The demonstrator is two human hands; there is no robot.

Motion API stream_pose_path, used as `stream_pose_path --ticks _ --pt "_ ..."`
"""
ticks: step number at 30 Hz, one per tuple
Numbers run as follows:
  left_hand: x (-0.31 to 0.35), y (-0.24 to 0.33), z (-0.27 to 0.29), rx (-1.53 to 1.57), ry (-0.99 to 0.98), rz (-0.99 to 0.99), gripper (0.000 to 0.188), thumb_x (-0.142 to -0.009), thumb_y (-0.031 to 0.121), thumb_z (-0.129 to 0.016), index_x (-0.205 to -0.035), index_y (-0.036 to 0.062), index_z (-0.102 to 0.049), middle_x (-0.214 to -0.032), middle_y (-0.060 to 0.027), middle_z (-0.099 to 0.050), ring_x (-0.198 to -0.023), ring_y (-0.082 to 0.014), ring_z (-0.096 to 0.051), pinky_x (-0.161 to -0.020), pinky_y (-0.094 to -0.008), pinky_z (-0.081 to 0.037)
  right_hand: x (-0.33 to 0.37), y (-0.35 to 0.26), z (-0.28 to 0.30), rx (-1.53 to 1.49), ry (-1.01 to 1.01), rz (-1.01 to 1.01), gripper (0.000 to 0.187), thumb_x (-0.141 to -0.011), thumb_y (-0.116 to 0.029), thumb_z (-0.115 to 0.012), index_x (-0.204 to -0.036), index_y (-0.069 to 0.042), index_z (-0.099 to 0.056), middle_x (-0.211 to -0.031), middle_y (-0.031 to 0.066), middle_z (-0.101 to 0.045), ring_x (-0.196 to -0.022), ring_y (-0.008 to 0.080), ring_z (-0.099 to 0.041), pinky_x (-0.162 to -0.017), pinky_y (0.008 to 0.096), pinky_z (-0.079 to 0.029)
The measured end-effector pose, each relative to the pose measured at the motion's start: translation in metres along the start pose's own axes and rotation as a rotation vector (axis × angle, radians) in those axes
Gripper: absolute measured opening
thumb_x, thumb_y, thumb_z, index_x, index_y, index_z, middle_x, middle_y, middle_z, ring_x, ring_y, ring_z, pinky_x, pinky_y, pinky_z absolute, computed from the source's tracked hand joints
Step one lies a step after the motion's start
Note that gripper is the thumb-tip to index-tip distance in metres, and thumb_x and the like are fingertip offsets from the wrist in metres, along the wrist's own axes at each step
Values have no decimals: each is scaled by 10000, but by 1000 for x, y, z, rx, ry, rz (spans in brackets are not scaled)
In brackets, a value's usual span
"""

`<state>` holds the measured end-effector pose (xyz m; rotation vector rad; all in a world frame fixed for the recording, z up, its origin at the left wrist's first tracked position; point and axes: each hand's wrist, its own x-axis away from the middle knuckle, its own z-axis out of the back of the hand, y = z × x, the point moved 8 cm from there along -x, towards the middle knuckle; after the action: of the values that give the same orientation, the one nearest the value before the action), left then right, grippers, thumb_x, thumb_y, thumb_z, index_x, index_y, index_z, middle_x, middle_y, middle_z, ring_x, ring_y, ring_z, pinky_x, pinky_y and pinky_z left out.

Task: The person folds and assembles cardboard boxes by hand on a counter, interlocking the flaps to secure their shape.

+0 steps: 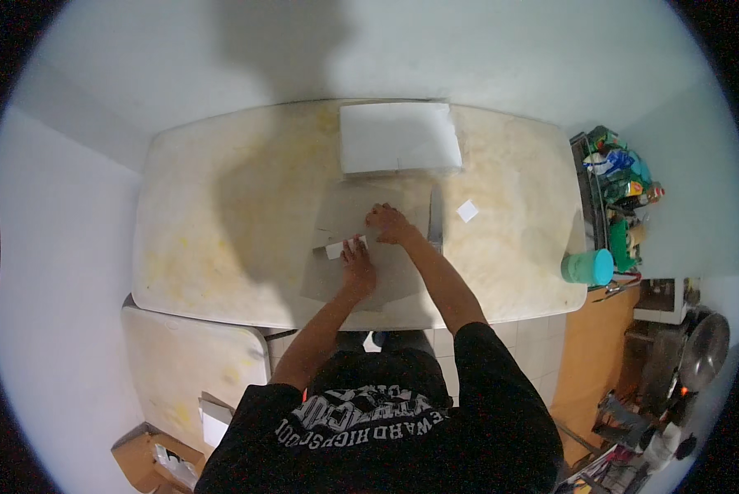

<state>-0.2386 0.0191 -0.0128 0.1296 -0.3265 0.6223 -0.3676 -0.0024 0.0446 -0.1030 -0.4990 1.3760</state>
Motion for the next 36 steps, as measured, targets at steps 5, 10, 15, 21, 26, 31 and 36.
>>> stream_pose_path --ticks 5,10,15,21,26,31,36 --pt "5 -1 24 168 -168 -109 931 -892 354 -628 -1534 -55 -91 -1614 -260 30 -1483 -474 5 -1197 -543 -126 -7 10 2 29 33 -64 577 -614 -215 -859 -1127 -123 -611 -1219 104 -603 -1167 334 -526 -1022 469 -418" --pt "5 4 28 124 -362 -176 1148 -799 426 -753 -1537 -42 -9 -1610 -265 68 -1477 -487 44 -1194 -555 -129 -17 6 -9 55 -155 -34 372 -683 -184 -801 -1019 -101 -665 -1125 125 -653 -1168 322 -536 -1011 480 -423" --pt "2 -13 13 158 -281 -163 1197 -757 400 -806 -1535 -45 -12 -1612 -261 53 -1478 -478 50 -1196 -539 -163 27 -28 -23 12 -2 -117 313 -873 -148 -588 -1154 -17 -638 -1203 165 -630 -1283 313 -485 -1070 507 -375" --pt "-16 -29 -5 238 17 -116 1281 -646 332 -898 -1546 -8 -50 -1634 -186 -18 -1459 -512 -104 -1163 -549 -270 83 -59 -38 61 375 14 904 -805 -415 -694 -1492 15 -292 -1541 186 -326 -1459 308 -263 -1201 474 -187" --pt "-20 12 18 37 -199 -117 1304 -594 279 -925 -1565 78 -77 -1649 -43 -67 -1421 -556 -180 -1110 -567 -364 93 -43 -46 104 135 -49 994 -802 -527 -682 -1502 35 -255 -1562 175 -296 -1474 308 -228 -1218 467 -131" --pt "-22 4 23 64 -161 -24 1374 -505 244 -963 -1565 95 -101 -1649 3 -70 -1408 -575 -184 -1083 -609 -386 81 -45 -19 296 -227 47 816 -856 -546 -575 -1463 -33 -395 -1490 166 -430 -1407 320 -364 -1177 484 -238" --pt "-14 23 35 81 -186 -145 1290 -527 243 -952 -1560 179 -183 -1646 -12 -77 -1419 -576 -135 -1067 -652 -378 84 12 -24 -294 -279 -278 557 -797 -472 -720 -1294 -252 -600 -1373 108 -549 -1223 327 -550 -950 531 -479"
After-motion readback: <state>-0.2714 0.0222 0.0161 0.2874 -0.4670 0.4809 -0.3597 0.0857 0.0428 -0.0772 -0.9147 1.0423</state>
